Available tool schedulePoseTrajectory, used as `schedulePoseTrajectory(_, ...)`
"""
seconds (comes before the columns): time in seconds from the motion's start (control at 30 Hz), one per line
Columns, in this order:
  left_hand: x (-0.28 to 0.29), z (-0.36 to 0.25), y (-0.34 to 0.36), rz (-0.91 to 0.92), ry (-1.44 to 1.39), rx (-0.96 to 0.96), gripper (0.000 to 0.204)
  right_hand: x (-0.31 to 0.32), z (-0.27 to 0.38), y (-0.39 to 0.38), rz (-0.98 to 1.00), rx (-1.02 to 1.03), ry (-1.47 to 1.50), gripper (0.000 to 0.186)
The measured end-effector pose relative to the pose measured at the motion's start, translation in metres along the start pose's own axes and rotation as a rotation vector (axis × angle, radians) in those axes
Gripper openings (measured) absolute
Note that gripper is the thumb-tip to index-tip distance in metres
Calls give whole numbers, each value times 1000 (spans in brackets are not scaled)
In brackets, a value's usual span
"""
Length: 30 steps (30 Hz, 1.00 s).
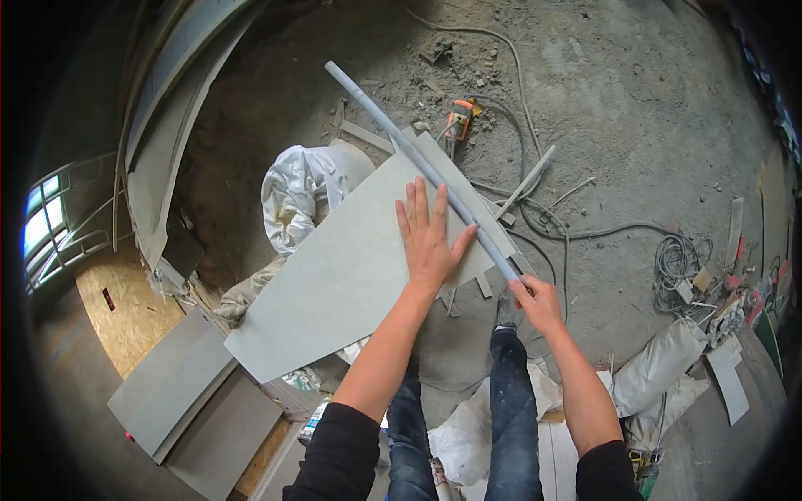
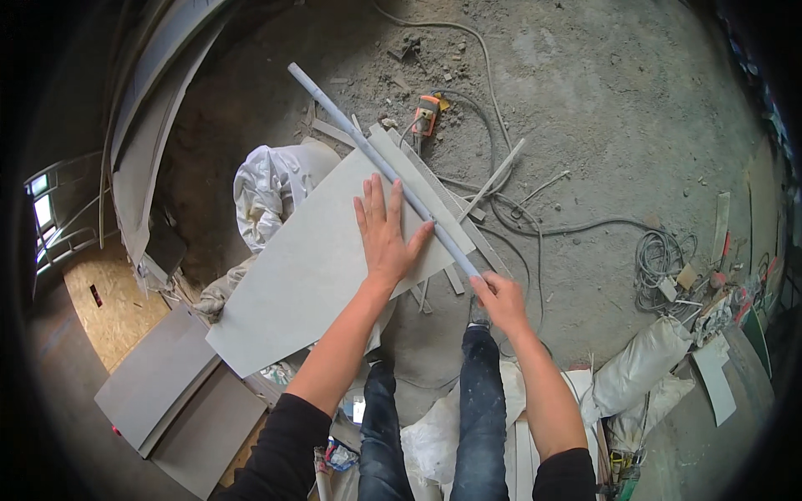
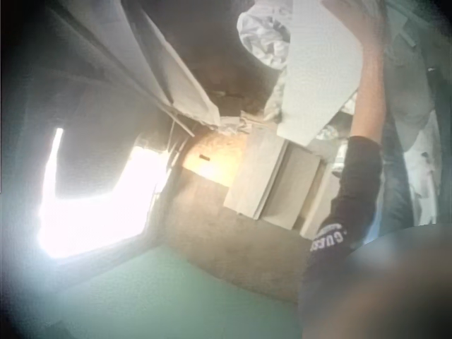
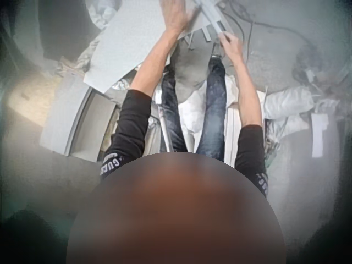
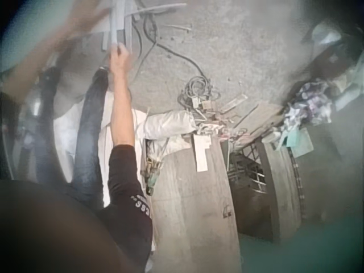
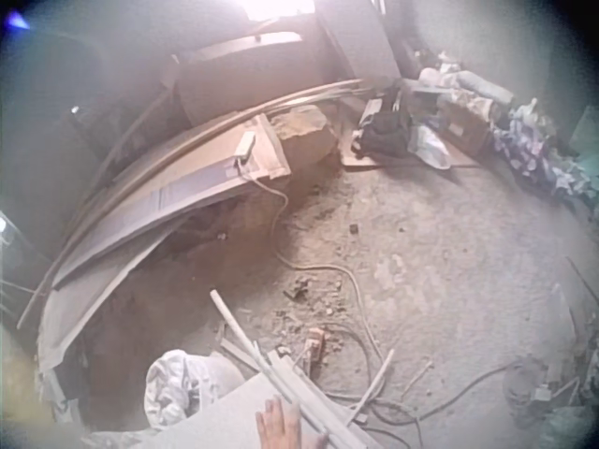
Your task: Measure, mark, and cut a floor tile using a hand saw.
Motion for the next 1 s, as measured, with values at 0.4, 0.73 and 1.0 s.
schedulePoseTrajectory(0.4, -20, 10, 12, -24, 41, -79, 98, 1, -4, 9, -57, 42, 29, 34)
schedulePoseTrajectory(0.73, -32, 0, 12, -9, -3, -77, 98, 13, -4, 23, -123, 86, 83, 33)
schedulePoseTrajectory(1.0, -31, 11, 9, -57, 61, -78, 97, 2, 4, 28, -103, 57, 109, 30)
Point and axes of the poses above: each hand's wrist, its own y-axis towards the middle knuckle, its own x-axis out of the back of the hand, z = x × y, the point moved 6 cm from there along y, towards the middle knuckle, and after that the axes turned 13 degrees about x, right-handed, at the moved point
